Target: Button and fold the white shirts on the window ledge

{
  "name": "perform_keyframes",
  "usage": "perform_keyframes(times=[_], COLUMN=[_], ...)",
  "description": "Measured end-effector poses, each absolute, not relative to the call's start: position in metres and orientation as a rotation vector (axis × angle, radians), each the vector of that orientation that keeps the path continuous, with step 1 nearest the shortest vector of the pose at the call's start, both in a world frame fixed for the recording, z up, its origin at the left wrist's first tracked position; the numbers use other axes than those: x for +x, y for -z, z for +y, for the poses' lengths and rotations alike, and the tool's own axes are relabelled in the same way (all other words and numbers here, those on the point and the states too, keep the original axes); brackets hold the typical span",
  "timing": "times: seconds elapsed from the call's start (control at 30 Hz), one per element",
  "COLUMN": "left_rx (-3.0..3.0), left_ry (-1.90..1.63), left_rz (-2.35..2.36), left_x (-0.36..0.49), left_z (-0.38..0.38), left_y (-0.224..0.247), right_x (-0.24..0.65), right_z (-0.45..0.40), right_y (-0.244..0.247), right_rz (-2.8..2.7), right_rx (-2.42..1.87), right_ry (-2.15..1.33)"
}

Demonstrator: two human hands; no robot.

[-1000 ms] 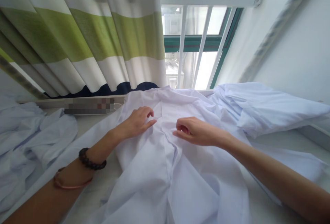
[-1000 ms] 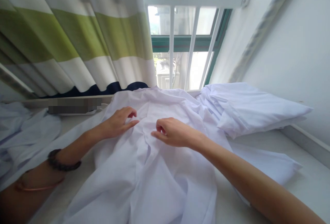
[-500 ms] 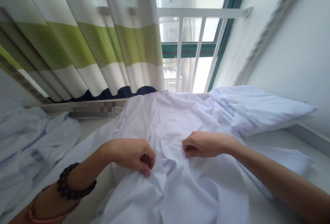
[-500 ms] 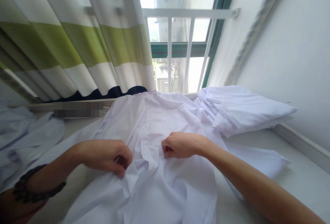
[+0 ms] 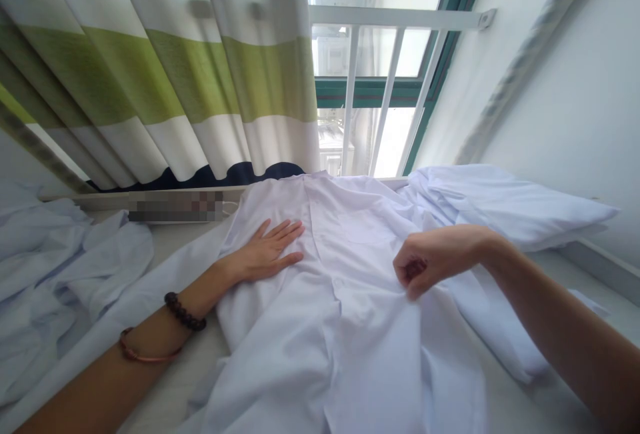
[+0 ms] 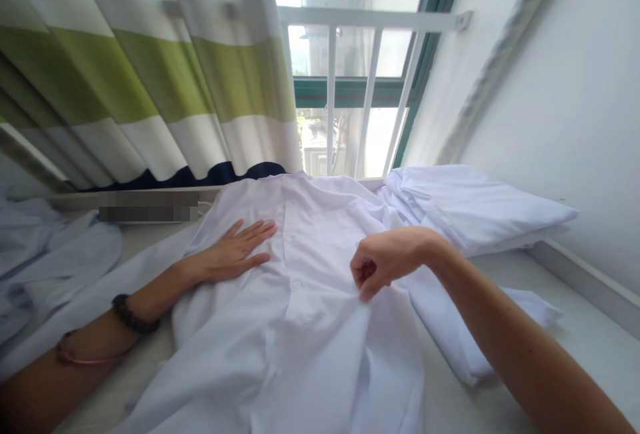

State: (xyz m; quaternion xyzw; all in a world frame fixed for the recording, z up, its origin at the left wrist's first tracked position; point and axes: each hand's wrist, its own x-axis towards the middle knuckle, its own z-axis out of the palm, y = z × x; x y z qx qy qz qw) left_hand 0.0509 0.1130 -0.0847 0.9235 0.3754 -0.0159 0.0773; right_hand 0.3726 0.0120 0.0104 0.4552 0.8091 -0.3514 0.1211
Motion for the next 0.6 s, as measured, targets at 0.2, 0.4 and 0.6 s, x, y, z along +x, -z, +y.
perform_keyframes(times=[0.2,0.4,0.6], left_rx=[2.821,2.890,2.871], left_ry=[0.119,0.083,-0.206], left_rz=[1.087,0.966,0.988], left_x=[0.046,0.021,0.026], left_z=[0.113,0.123,0.111], left_y=[0.077,0.081,0.069], right_x=[0.357,0.373,0.376], right_z=[0.038,0.044,0.037], right_y=[0.048,0.104,0.086], right_rz=[2.714,2.654,2.756], right_rx=[1.884,1.945,1.933], right_ry=[0.428,0.360,0.261])
